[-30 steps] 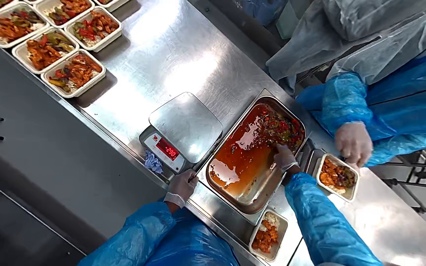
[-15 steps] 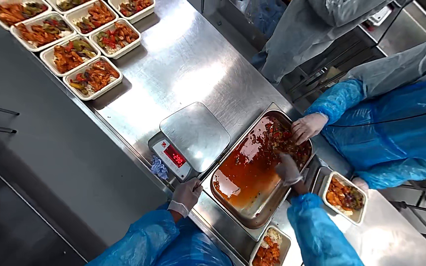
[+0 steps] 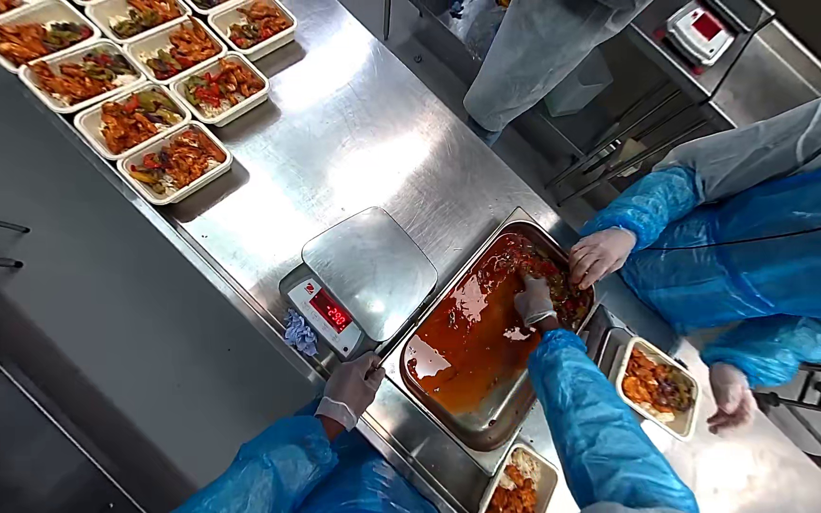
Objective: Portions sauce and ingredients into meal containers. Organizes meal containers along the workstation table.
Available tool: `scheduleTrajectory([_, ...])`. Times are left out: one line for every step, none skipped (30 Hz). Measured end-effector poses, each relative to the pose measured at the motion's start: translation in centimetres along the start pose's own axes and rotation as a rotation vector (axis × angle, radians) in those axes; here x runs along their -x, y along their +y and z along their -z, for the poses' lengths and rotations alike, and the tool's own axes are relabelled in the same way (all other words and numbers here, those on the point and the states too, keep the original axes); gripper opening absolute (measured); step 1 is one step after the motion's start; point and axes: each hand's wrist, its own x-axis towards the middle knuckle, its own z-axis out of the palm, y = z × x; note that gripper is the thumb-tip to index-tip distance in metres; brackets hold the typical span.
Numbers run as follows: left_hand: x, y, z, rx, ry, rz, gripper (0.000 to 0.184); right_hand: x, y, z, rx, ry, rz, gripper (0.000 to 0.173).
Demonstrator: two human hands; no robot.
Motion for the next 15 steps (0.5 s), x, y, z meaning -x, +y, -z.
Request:
scheduleTrajectory([0.0, -0.1, 0.0, 0.003, 0.002, 0.001, 0.026, -0.6, 0.5, 0.6, -0.030, 0.009, -0.007, 0.061])
scheduleTrajectory([0.0, -0.1, 0.0, 0.006, 0.000, 0.002, 0.026, -0.9, 0.9, 1.4, -0.079, 0.027, -0.006, 0.059])
scheduleTrajectory([0.0, -0.1, -0.1, 0.008, -0.003, 0.004, 0.026, -0.9, 1.3, 2.2, -0.143, 0.063, -0.001, 0.056])
scheduleTrajectory([0.0, 0.0, 0.0, 0.006, -0.008, 0.005, 0.026, -0.5, 1.5, 3.0, -0.202, 0.097, 0.004, 0.054])
scheduleTrajectory([0.1, 0.0, 0.1, 0.005, -0.015, 0.006, 0.027, 0.3, 1.4, 3.9, -0.266, 0.115, 0.014, 0.054])
scheduleTrajectory([0.1, 0.1, 0.2, 0.006, -0.018, 0.009, 0.027, 1.8, 1.0, 4.4, -0.328, 0.110, 0.036, 0.055])
scheduleTrajectory([0.1, 0.1, 0.3, 0.010, -0.021, 0.015, 0.027, 3.9, 0.3, 4.6, -0.383, 0.085, 0.091, 0.055])
scheduleTrajectory([0.1, 0.0, 0.3, 0.016, -0.023, 0.020, 0.026, 6.4, -0.4, 4.3, -0.419, 0.051, 0.161, 0.054])
scheduleTrajectory([0.1, 0.0, 0.3, 0.017, -0.022, 0.020, 0.026, 8.9, -1.1, 3.5, -0.452, -0.003, 0.222, 0.052])
scheduleTrajectory([0.1, 0.0, 0.3, 0.019, -0.022, 0.019, 0.026, 11.2, -1.9, 2.3, -0.489, -0.067, 0.261, 0.051])
scheduleTrajectory([0.1, 0.0, 0.2, 0.018, -0.022, 0.021, 0.027, 12.9, -3.1, 0.7, -0.512, -0.142, 0.283, 0.050])
scheduleTrajectory([0.0, 0.0, 0.1, 0.018, -0.025, 0.022, 0.027, 14.0, -4.5, -1.1, -0.515, -0.204, 0.299, 0.048])
scheduleTrajectory([-0.1, -0.1, 0.0, 0.017, -0.024, 0.023, 0.027, 14.9, -6.1, -2.8, -0.497, -0.253, 0.312, 0.044])
scheduleTrajectory([-0.1, -0.1, 0.0, 0.019, -0.024, 0.023, 0.027, 15.5, -7.3, -4.5, -0.461, -0.294, 0.321, 0.041])
scheduleTrajectory([-0.1, -0.1, 0.0, 0.021, -0.024, 0.024, 0.027, 15.8, -8.3, -5.8, -0.405, -0.328, 0.320, 0.040])
